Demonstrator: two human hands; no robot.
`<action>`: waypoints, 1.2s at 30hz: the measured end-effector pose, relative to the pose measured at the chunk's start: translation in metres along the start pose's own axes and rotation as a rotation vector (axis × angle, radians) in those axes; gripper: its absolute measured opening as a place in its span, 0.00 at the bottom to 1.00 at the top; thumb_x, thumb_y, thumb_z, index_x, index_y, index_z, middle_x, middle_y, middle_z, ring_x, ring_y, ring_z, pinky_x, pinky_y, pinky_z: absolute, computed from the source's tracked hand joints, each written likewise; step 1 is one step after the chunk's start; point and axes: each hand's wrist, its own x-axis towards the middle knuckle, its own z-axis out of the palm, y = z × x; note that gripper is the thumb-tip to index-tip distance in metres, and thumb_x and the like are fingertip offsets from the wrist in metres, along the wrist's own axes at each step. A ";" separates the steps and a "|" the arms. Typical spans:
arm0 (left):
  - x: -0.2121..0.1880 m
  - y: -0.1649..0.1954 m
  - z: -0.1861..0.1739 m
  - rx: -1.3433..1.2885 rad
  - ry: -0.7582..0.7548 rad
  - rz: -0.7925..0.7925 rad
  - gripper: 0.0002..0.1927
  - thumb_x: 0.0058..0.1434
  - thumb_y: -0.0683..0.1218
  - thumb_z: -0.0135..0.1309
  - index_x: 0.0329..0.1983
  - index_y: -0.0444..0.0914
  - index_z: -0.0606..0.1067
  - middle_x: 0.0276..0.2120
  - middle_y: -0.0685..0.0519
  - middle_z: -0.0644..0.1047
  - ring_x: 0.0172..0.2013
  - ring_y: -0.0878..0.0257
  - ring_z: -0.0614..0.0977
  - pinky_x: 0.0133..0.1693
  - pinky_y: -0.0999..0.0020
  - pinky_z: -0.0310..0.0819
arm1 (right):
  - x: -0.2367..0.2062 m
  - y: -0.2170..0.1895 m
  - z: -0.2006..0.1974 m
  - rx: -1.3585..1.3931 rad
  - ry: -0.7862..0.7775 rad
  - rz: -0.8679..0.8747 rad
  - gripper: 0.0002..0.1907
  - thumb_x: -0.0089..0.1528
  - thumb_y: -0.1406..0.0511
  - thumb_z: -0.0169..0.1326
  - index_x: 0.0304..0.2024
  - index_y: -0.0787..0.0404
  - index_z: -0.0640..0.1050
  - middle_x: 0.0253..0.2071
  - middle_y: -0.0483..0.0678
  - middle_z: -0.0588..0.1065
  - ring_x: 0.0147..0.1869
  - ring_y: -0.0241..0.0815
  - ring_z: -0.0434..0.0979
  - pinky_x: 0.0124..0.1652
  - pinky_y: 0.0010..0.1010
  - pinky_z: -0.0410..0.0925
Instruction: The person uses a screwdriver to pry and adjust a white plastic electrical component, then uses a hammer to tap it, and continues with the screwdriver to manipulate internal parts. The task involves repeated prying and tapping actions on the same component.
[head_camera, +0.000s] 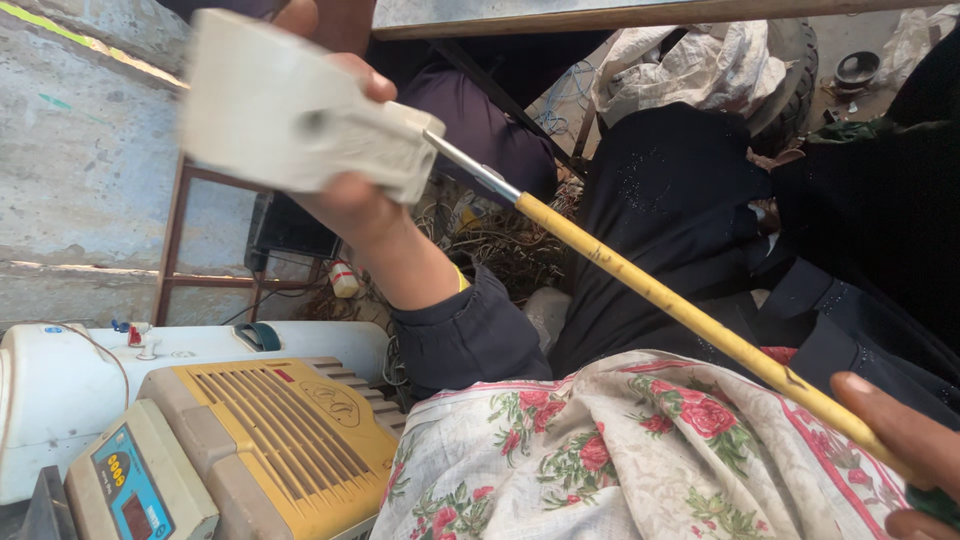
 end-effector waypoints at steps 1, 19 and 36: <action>0.000 0.001 0.001 -0.056 -0.013 0.030 0.49 0.59 0.74 0.53 0.61 0.27 0.62 0.54 0.34 0.73 0.35 0.52 0.81 0.30 0.63 0.79 | 0.000 0.000 -0.002 0.020 -0.017 0.026 0.48 0.51 0.59 0.66 0.73 0.51 0.66 0.54 0.47 0.83 0.50 0.38 0.85 0.53 0.37 0.70; -0.006 -0.012 -0.007 -0.503 0.006 -0.013 0.50 0.59 0.80 0.41 0.66 0.35 0.64 0.34 0.39 0.77 0.33 0.56 0.82 0.32 0.65 0.81 | 0.003 0.044 0.008 0.052 -0.166 0.212 0.49 0.55 0.63 0.67 0.76 0.48 0.60 0.58 0.50 0.80 0.60 0.45 0.82 0.63 0.43 0.61; 0.001 0.014 -0.004 -0.474 -0.345 0.312 0.65 0.46 0.70 0.65 0.72 0.22 0.55 0.47 0.25 0.76 0.36 0.49 0.81 0.27 0.75 0.79 | 0.006 0.005 0.002 0.325 -0.139 0.248 0.48 0.56 0.42 0.57 0.75 0.54 0.65 0.58 0.59 0.75 0.57 0.59 0.80 0.57 0.56 0.66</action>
